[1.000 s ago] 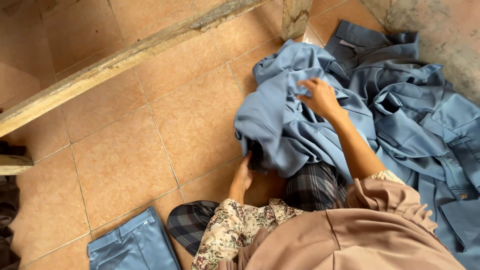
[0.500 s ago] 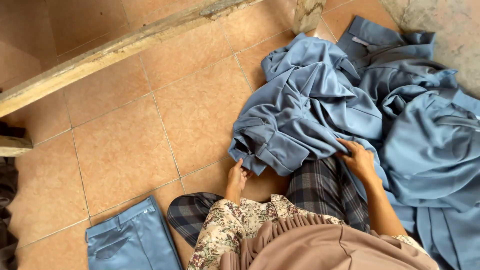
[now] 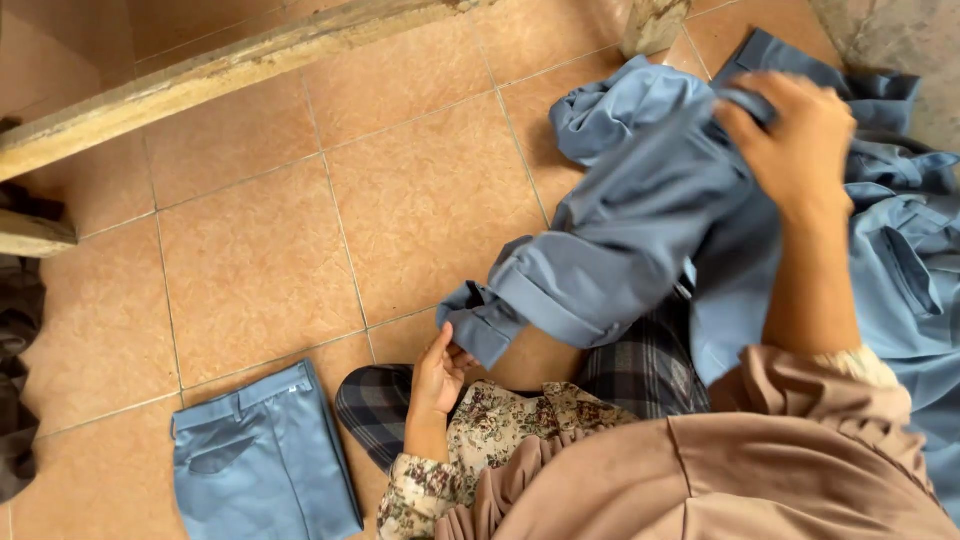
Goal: Folding blue fabric pants into a neat rectangular shape on the floor.
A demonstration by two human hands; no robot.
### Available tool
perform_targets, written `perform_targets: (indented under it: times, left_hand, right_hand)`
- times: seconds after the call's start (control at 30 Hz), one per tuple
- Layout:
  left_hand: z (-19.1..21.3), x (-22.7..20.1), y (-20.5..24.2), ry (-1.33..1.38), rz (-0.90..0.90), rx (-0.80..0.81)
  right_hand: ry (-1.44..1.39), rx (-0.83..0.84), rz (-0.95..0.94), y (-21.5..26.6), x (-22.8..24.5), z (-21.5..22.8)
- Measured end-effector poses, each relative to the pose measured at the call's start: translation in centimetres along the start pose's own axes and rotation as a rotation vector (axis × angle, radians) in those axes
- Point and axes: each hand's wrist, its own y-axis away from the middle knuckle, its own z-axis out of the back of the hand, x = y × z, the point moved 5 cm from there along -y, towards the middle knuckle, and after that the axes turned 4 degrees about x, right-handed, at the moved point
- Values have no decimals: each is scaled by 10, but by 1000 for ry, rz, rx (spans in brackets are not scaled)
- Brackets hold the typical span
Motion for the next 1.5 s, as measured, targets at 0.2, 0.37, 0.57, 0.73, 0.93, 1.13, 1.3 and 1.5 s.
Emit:
perform_targets:
  times: [0.2, 0.37, 0.57, 0.73, 0.93, 1.13, 1.3, 1.5]
  left_hand:
    - [108, 50, -50, -306, 153, -272]
    - [144, 83, -75, -393, 120, -399]
    - [165, 94, -135, -530, -19, -534]
    - [169, 79, -159, -702, -27, -585]
    - [131, 52, -160, -771, -140, -549]
    - [60, -11, -92, -592, -252, -237]
    - [-20, -97, 36, -813, -765, -119]
    - [146, -20, -22, 132, -482, -286]
  right_hand:
    - [360, 177, 40, 25, -17, -177]
    - [201, 499, 260, 139, 84, -242]
    - [294, 871, 331, 228, 116, -317]
    - [71, 690, 197, 226, 113, -326]
    - [-637, 568, -256, 141, 102, -235]
    - [-787, 283, -361, 40, 75, -183]
    - [-1153, 107, -221, -55, 122, -106]
    - [-915, 230, 16, -25, 201, -256]
